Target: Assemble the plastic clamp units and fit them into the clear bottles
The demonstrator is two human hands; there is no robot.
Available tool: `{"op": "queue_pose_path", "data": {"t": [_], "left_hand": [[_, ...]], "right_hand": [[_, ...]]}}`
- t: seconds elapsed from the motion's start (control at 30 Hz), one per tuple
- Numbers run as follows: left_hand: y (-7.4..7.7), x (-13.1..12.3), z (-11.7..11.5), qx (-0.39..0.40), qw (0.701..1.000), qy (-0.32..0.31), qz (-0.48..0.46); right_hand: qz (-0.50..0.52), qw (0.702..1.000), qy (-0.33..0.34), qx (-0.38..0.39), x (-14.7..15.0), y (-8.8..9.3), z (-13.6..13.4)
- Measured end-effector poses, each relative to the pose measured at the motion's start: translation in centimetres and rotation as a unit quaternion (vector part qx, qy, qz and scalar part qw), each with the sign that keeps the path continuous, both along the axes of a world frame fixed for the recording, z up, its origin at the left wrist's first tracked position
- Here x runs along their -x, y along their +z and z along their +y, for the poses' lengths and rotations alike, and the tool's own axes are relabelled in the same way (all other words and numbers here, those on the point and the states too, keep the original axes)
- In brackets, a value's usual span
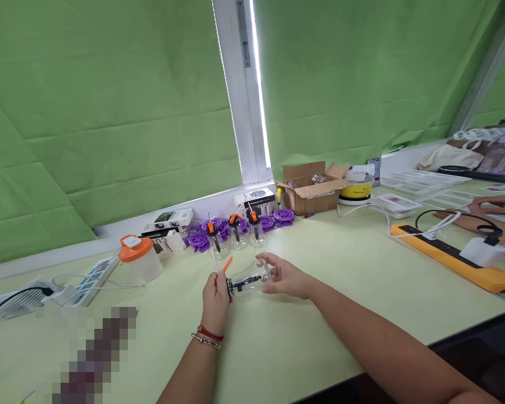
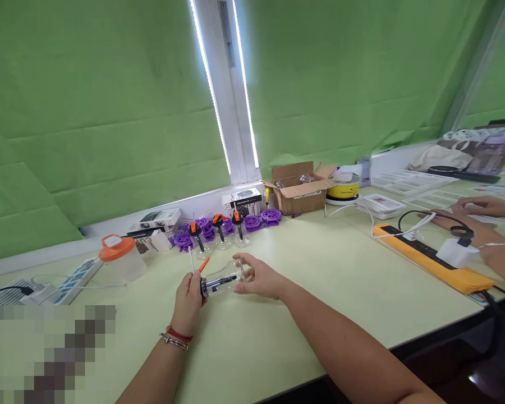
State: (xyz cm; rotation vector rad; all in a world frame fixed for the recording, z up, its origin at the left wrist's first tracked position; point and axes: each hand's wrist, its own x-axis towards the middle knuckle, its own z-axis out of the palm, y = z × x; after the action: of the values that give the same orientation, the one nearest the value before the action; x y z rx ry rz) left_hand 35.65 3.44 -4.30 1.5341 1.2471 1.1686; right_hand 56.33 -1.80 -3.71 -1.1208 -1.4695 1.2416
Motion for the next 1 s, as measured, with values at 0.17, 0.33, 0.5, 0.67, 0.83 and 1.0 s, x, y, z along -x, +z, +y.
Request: {"op": "queue_pose_path", "data": {"t": [0.17,0.33,0.5,0.67,0.83,1.0], "left_hand": [[0.11,0.02,-0.02,-0.011,1.000,0.002,-0.021],[0.39,0.08,-0.14,0.012,1.000,-0.004,-0.026],[0.57,0.07,-0.23,0.036,0.998,-0.009,-0.053],[0.58,0.12,-0.21,0.025,0.998,-0.015,-0.051],[0.84,0.15,-0.35,0.073,0.994,-0.005,-0.084],[0.72,0.11,-0.26,0.057,0.997,-0.010,-0.060]], "right_hand": [[0.082,0.996,-0.014,0.022,-0.20,-0.40,0.47],[0.064,0.997,0.024,0.038,-0.45,-0.37,0.57],[0.098,0.995,0.015,-0.005,-0.40,-0.60,0.55],[0.039,0.998,0.020,0.053,-0.24,-0.66,0.57],[0.021,0.996,0.000,-0.090,-0.20,0.00,0.07],[0.040,0.997,0.014,0.070,0.35,-0.21,0.05]]}}
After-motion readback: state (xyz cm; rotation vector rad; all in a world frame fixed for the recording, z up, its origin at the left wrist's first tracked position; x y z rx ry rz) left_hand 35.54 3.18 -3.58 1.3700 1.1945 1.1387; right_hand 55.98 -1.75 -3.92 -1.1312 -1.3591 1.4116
